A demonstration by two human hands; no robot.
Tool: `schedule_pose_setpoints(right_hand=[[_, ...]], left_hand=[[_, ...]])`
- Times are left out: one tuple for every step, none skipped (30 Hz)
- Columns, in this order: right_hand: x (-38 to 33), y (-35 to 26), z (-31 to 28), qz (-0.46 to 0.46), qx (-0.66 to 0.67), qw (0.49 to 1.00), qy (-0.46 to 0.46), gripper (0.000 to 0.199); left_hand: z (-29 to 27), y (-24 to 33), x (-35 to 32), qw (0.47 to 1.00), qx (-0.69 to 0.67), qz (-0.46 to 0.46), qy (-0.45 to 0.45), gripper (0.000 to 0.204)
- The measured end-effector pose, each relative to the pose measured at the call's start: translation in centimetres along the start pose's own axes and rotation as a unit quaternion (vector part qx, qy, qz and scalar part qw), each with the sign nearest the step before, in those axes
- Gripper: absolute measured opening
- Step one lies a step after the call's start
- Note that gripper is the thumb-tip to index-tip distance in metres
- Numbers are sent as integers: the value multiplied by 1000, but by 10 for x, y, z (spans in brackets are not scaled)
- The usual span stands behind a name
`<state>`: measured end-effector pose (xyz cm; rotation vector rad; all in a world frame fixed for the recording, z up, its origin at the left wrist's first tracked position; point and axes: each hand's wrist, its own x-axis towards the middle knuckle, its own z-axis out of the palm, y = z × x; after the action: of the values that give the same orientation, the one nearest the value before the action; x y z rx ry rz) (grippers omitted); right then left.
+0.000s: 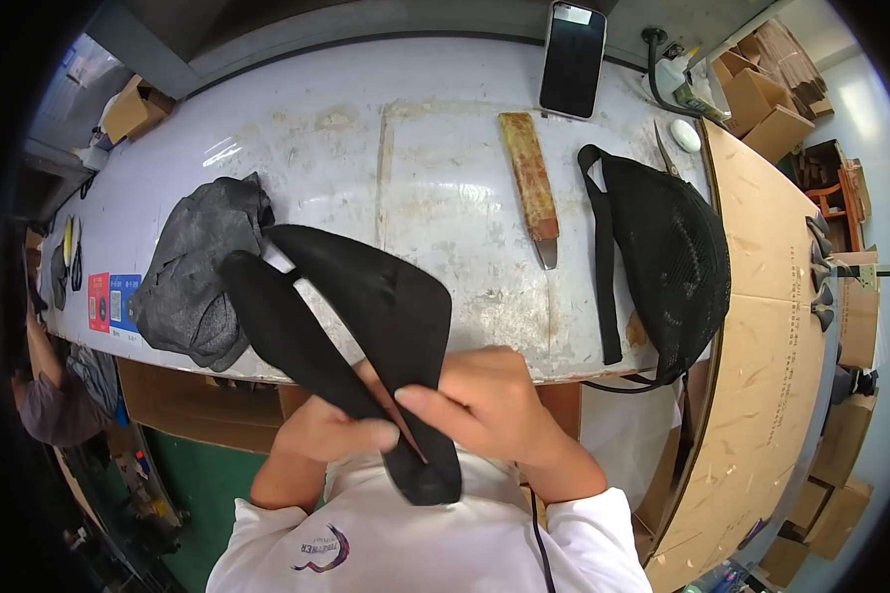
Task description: Inspecting and aligning black synthetic material components at a workbench in a manufacturing environment.
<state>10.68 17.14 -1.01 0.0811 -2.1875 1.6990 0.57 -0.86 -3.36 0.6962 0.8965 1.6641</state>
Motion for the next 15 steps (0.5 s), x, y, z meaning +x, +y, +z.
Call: schedule_pose_setpoints(right_hand=[[2,-1,1,61,6,998,23,18],[3,-2,1,122,12,991,45,19],[1,-3,2,189,163,967,45,20],[0,-3,5,189,163,967,43,20],[-3,-1,10,193,278,937,88,24],[-8,2,13,195,388,891,131,28],[-15,8,11,185,406,888,109,31],[-19,10,12,185,406,889,107,31],[-23,10,14,163,343,923,69,28],[-24,10,16,140,277,950,31,26],[-20,10,12,120,180,976,-15,22],[-18,8,14,121,179,976,-13,22],[-15,7,19,136,158,978,26,20],[-13,5,23,151,136,977,65,18],[-11,5,24,152,133,977,68,18]], left_hand=[[2,0,2,999,-34,-23,31,48],[5,1,3,995,-67,-45,63,44],[9,6,4,993,19,-9,118,41],[13,10,6,979,105,27,173,38],[16,2,0,958,117,76,251,41],[17,12,2,963,78,99,236,46],[15,14,-1,954,110,105,258,49],[12,17,-4,943,141,110,280,53],[15,17,-3,942,142,110,282,53],[18,17,-1,933,138,134,304,49],[20,17,-1,923,134,158,325,45],[21,16,-2,924,134,157,323,45],[23,15,-5,923,167,139,317,53],[23,15,-8,922,200,121,310,61],[17,16,-12,923,198,121,306,61]])
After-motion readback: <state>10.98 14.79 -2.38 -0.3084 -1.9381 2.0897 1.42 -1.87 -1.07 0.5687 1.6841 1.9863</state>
